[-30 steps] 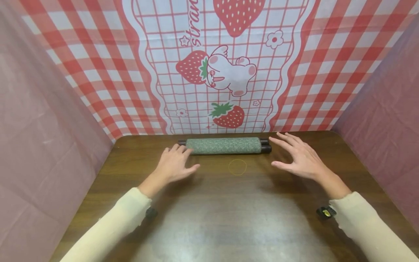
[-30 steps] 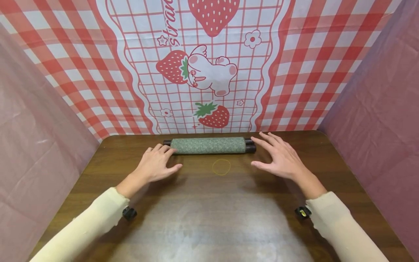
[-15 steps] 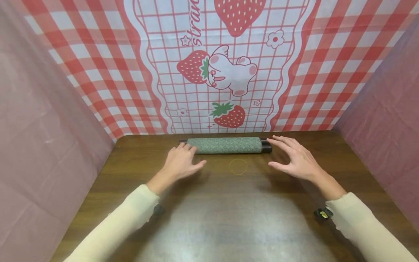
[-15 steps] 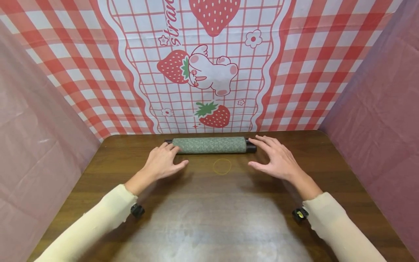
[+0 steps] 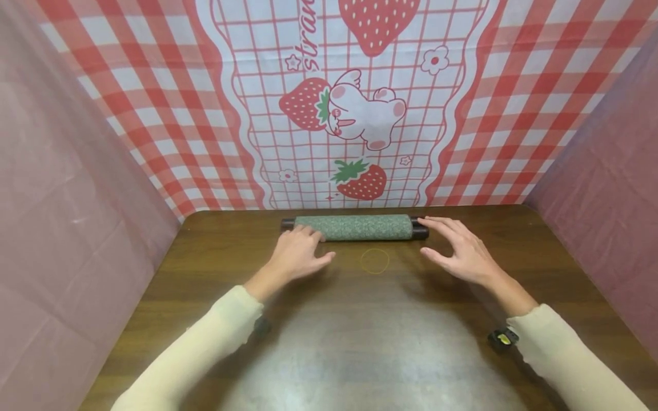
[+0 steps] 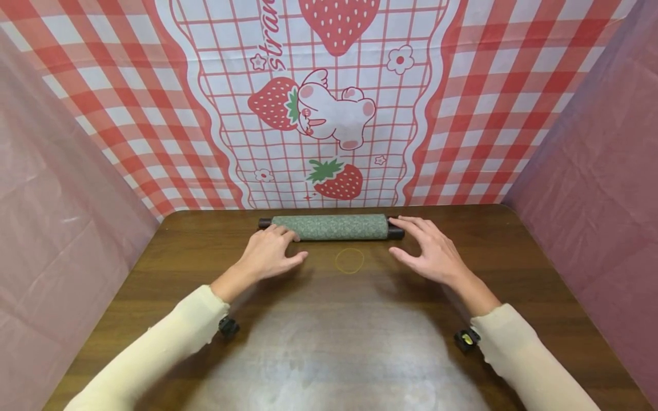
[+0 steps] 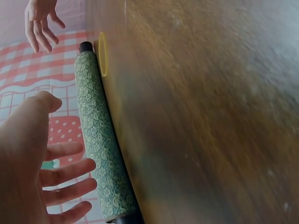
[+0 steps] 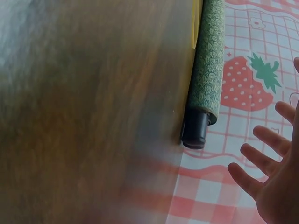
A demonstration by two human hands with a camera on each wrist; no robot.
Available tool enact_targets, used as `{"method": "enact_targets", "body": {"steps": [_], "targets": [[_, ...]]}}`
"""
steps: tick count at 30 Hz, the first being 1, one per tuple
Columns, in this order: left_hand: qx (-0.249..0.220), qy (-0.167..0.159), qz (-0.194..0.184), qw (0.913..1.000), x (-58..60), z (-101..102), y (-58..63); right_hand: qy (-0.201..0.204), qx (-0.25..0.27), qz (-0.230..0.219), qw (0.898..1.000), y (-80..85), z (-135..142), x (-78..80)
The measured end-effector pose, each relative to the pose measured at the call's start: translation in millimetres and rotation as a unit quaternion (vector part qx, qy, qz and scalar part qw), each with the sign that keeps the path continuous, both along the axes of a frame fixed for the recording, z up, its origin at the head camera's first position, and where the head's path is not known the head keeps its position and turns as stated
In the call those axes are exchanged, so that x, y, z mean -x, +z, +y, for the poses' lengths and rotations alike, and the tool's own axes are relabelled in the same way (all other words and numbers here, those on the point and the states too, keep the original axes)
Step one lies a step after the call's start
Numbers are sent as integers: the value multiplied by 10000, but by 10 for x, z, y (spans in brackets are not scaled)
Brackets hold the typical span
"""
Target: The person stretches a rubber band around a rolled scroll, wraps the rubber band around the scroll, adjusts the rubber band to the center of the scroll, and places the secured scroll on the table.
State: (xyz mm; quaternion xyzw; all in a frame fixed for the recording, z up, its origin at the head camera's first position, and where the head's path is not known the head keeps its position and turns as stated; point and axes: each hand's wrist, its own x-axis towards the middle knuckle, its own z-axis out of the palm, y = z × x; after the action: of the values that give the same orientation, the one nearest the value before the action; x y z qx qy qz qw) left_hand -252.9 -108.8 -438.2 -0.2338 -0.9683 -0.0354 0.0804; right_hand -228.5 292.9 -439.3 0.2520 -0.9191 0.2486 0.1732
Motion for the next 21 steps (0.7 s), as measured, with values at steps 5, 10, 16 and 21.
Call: {"method": "enact_targets", "body": {"steps": [5, 10, 16, 21], "targets": [[-18, -130, 54, 9999, 22, 55, -20, 45, 180, -11, 9998, -38, -28, 7], [-130, -209, 95, 9997, 62, 94, -85, 122, 278, -23, 9995, -64, -45, 14], [-252, -288, -19, 9993, 142, 175, -196, 162, 359, -69, 9992, -92, -74, 19], [-302, -301, -119, 9990, 216, 264, -310, 201, 355, -106, 9991, -106, -112, 10]]}}
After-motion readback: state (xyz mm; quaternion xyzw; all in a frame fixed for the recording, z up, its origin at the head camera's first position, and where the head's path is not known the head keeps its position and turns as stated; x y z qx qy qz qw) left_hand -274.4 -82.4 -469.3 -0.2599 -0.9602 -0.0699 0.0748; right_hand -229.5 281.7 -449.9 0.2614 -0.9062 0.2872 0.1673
